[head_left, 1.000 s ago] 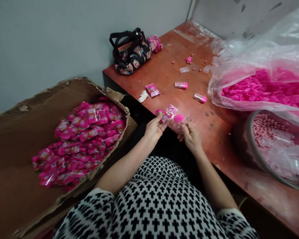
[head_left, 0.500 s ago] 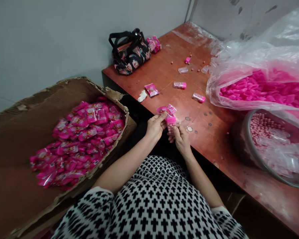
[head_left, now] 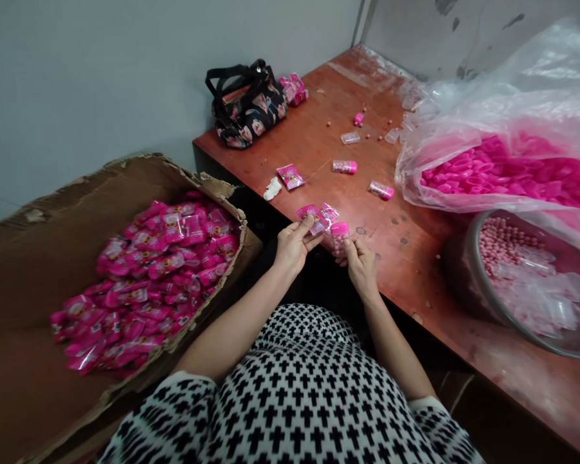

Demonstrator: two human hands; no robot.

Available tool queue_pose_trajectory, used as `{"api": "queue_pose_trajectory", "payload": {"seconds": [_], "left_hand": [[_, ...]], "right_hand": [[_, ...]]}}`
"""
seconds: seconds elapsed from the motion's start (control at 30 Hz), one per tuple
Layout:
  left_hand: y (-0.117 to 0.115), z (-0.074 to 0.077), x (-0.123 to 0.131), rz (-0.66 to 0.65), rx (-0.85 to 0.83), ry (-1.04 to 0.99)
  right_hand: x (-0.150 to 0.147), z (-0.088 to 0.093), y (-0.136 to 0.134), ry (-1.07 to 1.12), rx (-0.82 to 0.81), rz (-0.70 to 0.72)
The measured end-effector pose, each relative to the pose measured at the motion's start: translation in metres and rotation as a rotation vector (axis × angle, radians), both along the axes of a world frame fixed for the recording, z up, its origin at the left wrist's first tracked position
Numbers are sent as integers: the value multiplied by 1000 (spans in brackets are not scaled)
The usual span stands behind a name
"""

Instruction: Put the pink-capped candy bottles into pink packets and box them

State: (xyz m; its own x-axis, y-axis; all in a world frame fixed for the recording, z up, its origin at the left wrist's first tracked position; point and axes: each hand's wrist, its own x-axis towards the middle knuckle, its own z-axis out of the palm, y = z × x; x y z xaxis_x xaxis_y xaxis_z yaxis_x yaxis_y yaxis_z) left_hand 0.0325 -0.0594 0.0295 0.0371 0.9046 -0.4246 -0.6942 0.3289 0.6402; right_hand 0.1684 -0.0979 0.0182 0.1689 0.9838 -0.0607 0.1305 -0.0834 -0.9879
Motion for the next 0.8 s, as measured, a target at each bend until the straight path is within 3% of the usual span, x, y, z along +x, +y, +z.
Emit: {"api": "queue_pose_trajectory", "payload": {"seconds": [0.13,0.27,0.37,0.53,0.8], "left_hand": [[-12,-8,9,-108,148,220],[-18,-16,11,-16,378,756],[-20,-15,6,4,539,982],[-24,-10,4,27,655,997],[-37,-9,5,44,382,685]], "right_hand": [[8,3,5,98,-60,83],[-3,11,7,468,-230,130],[-12,21,10,615,-272,138],[-21,25,18,642,-295,63],[-41,9,20,519,-126,-120]]}}
